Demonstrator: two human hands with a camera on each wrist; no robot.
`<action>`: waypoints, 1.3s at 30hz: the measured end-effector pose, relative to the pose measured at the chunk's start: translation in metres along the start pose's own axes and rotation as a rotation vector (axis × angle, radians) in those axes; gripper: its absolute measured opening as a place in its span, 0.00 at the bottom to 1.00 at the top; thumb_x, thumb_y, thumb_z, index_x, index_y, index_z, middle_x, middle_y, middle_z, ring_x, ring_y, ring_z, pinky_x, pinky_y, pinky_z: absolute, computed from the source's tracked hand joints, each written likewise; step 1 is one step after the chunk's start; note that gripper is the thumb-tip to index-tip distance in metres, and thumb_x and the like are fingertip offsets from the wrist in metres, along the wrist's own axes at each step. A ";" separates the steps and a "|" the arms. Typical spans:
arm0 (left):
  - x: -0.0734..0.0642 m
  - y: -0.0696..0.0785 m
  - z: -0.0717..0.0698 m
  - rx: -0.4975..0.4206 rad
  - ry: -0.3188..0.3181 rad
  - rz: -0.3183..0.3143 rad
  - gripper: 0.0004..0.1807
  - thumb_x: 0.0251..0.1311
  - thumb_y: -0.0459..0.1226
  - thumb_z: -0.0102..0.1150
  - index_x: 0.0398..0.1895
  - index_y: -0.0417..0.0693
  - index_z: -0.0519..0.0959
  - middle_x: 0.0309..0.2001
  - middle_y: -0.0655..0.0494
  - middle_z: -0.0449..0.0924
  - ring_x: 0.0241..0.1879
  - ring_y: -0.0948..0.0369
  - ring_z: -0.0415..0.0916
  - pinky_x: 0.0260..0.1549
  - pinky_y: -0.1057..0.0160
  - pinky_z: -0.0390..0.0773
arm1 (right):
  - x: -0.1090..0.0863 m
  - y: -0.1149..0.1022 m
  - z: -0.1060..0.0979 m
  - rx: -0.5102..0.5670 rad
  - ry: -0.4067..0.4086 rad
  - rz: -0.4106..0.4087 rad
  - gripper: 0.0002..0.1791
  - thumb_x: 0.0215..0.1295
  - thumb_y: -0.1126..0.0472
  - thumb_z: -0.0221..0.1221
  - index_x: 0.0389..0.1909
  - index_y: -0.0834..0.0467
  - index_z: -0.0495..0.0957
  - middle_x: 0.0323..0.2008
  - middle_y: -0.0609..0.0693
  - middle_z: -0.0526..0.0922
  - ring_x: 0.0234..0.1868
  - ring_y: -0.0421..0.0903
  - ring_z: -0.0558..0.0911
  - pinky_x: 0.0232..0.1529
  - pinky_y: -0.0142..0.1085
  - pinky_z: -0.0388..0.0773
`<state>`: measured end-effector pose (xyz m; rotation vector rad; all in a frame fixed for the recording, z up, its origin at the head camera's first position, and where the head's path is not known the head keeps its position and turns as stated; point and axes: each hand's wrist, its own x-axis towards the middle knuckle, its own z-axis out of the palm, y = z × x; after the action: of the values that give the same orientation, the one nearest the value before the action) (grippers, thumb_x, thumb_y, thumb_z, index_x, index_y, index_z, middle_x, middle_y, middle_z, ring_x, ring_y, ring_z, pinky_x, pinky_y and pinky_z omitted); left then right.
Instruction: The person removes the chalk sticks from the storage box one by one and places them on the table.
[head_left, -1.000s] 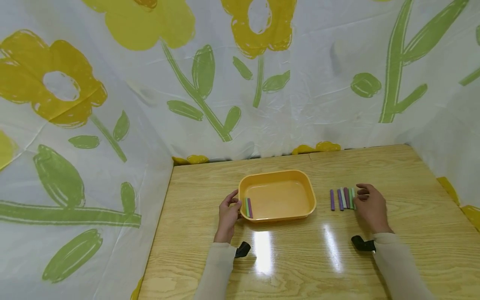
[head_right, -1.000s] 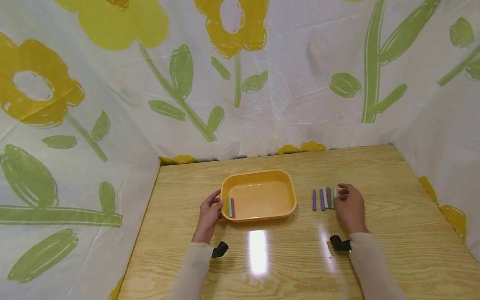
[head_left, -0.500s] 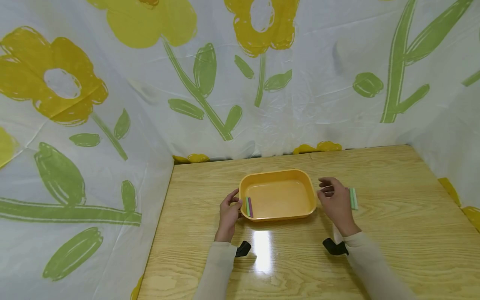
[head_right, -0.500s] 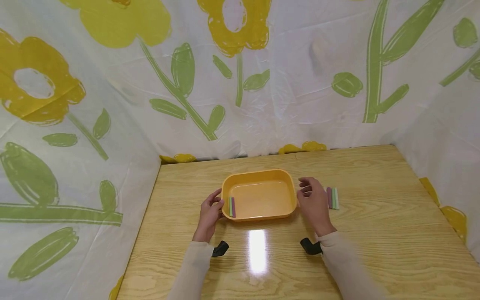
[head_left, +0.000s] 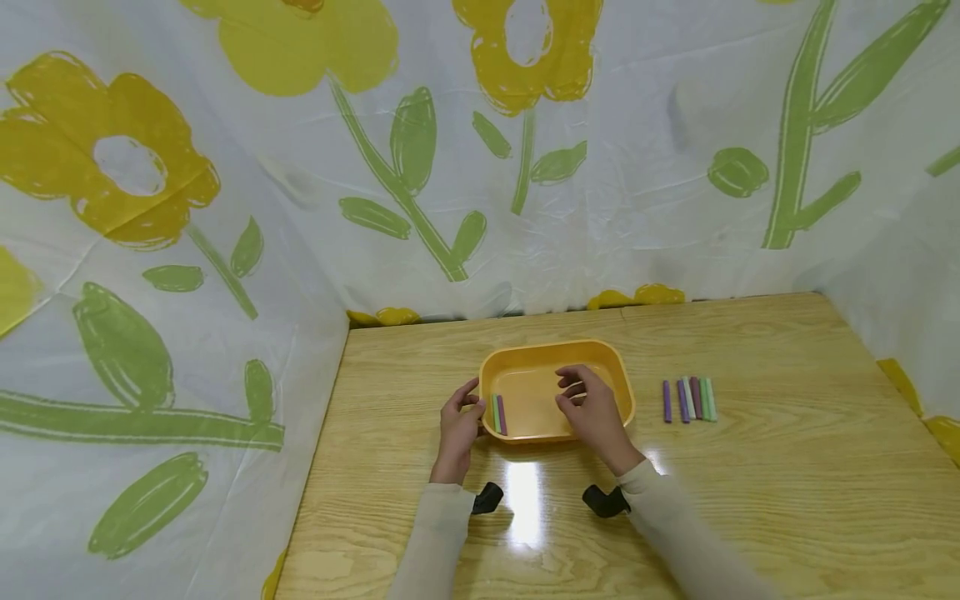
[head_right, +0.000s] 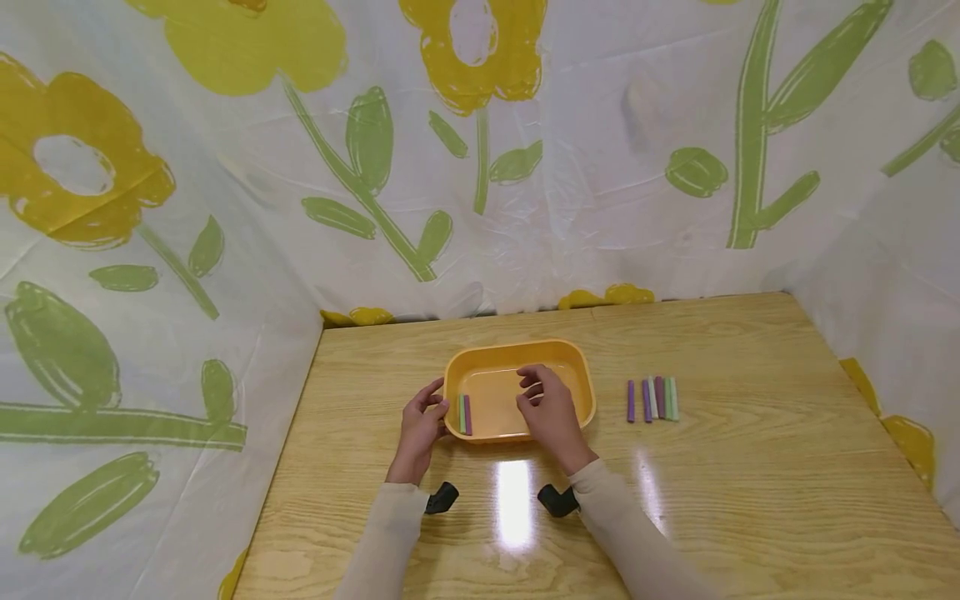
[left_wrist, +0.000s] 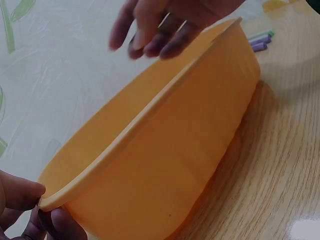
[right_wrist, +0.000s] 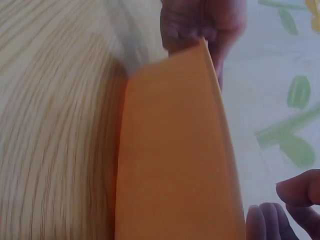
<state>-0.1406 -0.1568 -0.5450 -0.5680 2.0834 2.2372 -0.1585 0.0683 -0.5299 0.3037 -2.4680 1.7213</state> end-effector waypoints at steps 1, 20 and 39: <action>0.000 0.000 0.000 0.002 0.000 -0.001 0.26 0.76 0.28 0.53 0.75 0.37 0.71 0.48 0.48 0.70 0.28 0.62 0.70 0.24 0.67 0.75 | 0.000 -0.001 0.004 0.004 -0.011 0.011 0.19 0.64 0.78 0.65 0.56 0.70 0.79 0.44 0.64 0.83 0.41 0.56 0.84 0.42 0.35 0.84; 0.002 -0.004 -0.001 -0.009 0.009 -0.016 0.24 0.76 0.27 0.53 0.73 0.39 0.74 0.46 0.51 0.69 0.27 0.64 0.69 0.23 0.70 0.73 | 0.009 -0.019 0.075 0.054 -0.114 0.077 0.17 0.65 0.77 0.64 0.54 0.70 0.80 0.43 0.64 0.82 0.39 0.53 0.84 0.45 0.49 0.87; 0.002 -0.003 -0.001 -0.008 0.000 0.001 0.25 0.75 0.27 0.54 0.74 0.40 0.74 0.45 0.52 0.71 0.27 0.64 0.71 0.24 0.69 0.75 | 0.023 -0.014 0.090 -0.115 -0.218 0.200 0.18 0.67 0.70 0.67 0.56 0.68 0.79 0.42 0.59 0.82 0.41 0.53 0.85 0.41 0.47 0.85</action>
<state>-0.1418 -0.1575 -0.5485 -0.5671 2.0763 2.2468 -0.1762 -0.0225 -0.5437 0.2522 -2.8294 1.6888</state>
